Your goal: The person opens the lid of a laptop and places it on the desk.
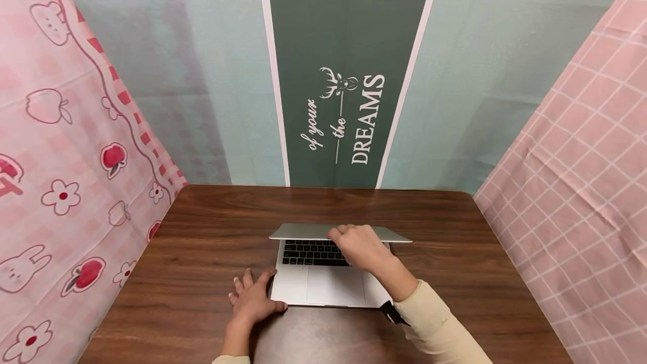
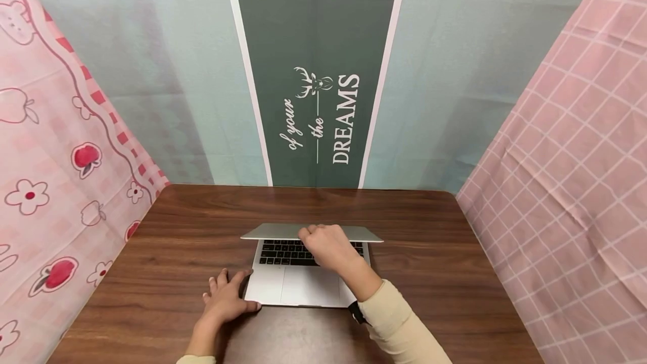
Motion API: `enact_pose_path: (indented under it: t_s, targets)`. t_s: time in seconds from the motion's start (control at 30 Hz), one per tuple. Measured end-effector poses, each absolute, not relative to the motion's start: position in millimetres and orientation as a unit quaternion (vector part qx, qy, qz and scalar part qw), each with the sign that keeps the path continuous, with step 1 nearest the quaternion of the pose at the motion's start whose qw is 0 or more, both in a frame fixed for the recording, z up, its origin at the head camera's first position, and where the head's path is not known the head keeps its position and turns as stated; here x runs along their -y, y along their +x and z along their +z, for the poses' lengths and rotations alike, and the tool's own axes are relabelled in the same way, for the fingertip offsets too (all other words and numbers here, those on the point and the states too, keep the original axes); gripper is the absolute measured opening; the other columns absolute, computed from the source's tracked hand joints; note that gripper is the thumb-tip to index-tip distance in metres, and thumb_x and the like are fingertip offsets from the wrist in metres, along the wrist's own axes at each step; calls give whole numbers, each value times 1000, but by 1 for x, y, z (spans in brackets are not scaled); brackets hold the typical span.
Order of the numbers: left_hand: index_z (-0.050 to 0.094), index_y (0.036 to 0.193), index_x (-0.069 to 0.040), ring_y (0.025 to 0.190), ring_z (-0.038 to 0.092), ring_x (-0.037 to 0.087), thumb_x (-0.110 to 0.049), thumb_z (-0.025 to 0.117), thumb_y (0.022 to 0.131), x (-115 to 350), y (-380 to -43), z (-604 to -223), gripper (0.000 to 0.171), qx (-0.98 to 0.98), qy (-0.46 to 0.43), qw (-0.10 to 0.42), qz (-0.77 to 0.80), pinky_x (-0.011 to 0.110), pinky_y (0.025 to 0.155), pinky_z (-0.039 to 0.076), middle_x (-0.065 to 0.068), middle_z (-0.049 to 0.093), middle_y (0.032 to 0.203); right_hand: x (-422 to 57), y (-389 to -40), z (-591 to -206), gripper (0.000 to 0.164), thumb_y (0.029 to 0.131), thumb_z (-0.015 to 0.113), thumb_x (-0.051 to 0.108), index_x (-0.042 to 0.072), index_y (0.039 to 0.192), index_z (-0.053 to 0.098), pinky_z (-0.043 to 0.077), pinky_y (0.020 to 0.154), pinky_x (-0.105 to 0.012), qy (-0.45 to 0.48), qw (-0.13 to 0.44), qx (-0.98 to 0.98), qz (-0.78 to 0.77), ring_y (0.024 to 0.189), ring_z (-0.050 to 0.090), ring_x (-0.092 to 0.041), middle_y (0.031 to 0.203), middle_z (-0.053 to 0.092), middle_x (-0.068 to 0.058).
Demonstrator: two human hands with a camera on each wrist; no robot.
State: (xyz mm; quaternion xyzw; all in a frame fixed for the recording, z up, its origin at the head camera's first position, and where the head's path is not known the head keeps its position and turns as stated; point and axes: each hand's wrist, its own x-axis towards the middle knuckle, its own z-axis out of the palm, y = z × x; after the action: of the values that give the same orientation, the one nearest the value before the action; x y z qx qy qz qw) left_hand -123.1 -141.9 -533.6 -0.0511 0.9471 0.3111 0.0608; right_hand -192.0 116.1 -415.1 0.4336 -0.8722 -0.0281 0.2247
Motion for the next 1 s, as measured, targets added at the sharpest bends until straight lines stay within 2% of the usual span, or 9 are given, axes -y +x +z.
enact_pose_path:
  t_s: [0.4, 0.63, 0.9, 1.0]
  targets:
    - [55, 128, -17, 122, 4, 66, -34, 87, 52, 141, -123, -534, 85, -947, -52, 61, 311, 78, 87, 8, 40, 19, 138, -122, -202, -409, 30, 69, 63, -7, 13, 92, 67, 28, 34, -22, 425, 215, 879, 23, 45, 44, -8, 74, 61, 3]
    - [54, 128, -17, 122, 4, 66, -34, 86, 52, 142, -124, -536, 84, -947, -52, 62, 311, 78, 86, 7, 40, 18, 138, -124, -208, -409, 32, 65, 68, -3, 12, 93, 65, 28, 35, -22, 430, 218, 875, 46, 44, 41, -9, 76, 62, 3]
    - [54, 128, -17, 122, 6, 66, -41, 85, 54, 142, -122, -535, 84, -951, -48, 57, 301, 78, 86, 9, 40, 20, 138, -125, -210, -411, 30, 67, 64, -3, 14, 91, 66, 26, 35, -21, 438, 215, 870, 64, 44, 36, -6, 79, 64, 4]
    - [54, 128, -17, 122, 7, 66, -43, 85, 55, 141, -122, -536, 83, -952, -49, 53, 298, 78, 85, 10, 39, 21, 138, -126, -212, -410, 31, 66, 64, -4, 13, 92, 66, 28, 36, -22, 439, 213, 870, 70, 44, 39, -7, 80, 65, 3]
